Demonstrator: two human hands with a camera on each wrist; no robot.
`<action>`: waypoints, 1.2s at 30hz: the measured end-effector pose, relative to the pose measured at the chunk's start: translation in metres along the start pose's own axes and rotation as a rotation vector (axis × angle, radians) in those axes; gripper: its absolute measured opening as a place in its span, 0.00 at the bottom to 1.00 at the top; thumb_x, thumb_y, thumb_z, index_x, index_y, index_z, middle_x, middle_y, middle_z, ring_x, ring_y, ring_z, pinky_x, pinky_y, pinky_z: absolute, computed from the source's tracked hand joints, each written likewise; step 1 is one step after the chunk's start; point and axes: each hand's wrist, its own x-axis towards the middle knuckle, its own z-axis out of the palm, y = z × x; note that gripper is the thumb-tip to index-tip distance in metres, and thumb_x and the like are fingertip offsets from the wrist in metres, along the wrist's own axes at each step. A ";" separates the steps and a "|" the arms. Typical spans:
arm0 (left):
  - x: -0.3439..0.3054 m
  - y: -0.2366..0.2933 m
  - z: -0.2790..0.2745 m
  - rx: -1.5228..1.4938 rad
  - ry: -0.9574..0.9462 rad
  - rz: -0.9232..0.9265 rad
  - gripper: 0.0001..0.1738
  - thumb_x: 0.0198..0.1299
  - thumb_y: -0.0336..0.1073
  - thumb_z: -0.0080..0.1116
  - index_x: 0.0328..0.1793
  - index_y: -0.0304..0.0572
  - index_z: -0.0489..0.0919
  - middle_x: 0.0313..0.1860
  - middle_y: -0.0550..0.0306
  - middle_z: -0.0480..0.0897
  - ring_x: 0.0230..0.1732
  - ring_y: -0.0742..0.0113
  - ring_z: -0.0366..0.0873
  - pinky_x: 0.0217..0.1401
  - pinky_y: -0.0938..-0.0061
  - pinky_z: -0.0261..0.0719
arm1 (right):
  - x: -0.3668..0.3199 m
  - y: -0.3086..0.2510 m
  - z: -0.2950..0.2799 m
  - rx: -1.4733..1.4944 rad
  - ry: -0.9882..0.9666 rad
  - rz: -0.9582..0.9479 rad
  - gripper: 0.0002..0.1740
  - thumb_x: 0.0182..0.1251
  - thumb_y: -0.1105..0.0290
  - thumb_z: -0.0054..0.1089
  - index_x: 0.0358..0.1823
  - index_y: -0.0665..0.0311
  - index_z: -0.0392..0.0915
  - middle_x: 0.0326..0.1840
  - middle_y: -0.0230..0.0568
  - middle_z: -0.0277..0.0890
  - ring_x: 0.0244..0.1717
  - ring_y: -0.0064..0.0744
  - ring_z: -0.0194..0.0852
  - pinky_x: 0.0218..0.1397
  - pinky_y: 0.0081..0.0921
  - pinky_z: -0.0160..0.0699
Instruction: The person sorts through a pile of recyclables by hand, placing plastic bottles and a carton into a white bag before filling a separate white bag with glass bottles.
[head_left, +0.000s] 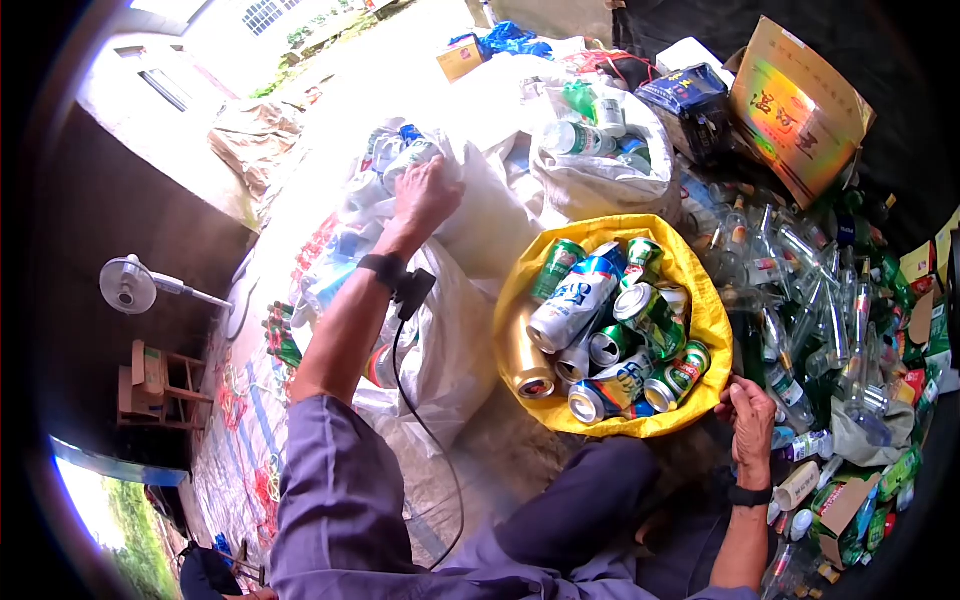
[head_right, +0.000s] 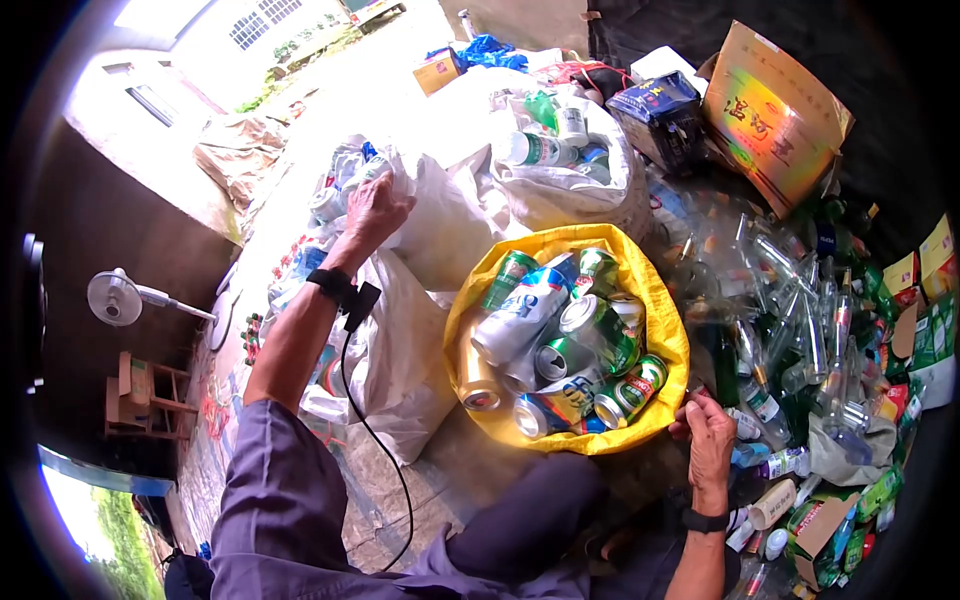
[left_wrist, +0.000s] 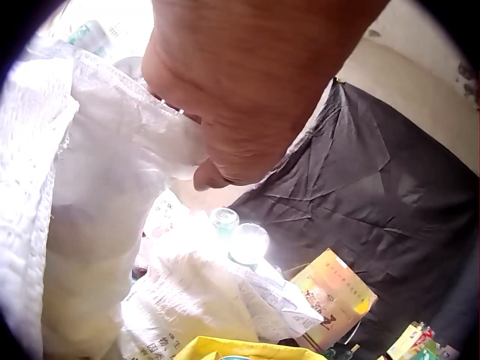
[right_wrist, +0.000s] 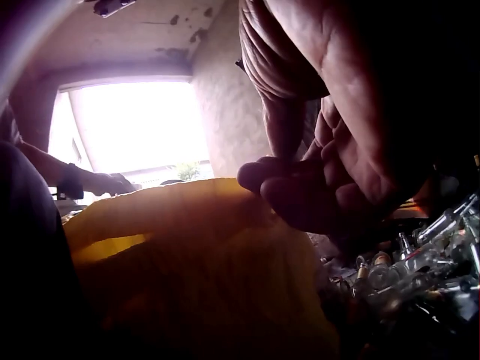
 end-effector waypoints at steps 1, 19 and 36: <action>-0.001 0.001 -0.004 0.032 -0.004 0.025 0.24 0.52 0.44 0.62 0.51 0.37 0.81 0.47 0.39 0.85 0.58 0.42 0.78 0.60 0.53 0.73 | 0.000 0.000 -0.001 0.002 -0.003 -0.001 0.17 0.74 0.67 0.57 0.55 0.73 0.79 0.33 0.34 0.81 0.27 0.22 0.78 0.34 0.19 0.79; -0.009 -0.038 -0.014 0.149 -0.159 0.070 0.44 0.50 0.45 0.73 0.75 0.46 0.71 0.83 0.34 0.52 0.83 0.32 0.43 0.80 0.42 0.54 | -0.004 0.000 -0.001 -0.039 -0.024 -0.007 0.15 0.74 0.67 0.56 0.52 0.70 0.81 0.32 0.31 0.81 0.27 0.19 0.78 0.31 0.17 0.76; 0.028 -0.028 0.018 0.032 -0.342 0.242 0.22 0.63 0.38 0.62 0.49 0.18 0.80 0.61 0.24 0.71 0.74 0.21 0.57 0.77 0.46 0.62 | -0.010 0.012 -0.001 -0.155 -0.058 -0.060 0.12 0.73 0.68 0.56 0.45 0.71 0.82 0.32 0.31 0.82 0.27 0.17 0.77 0.29 0.17 0.78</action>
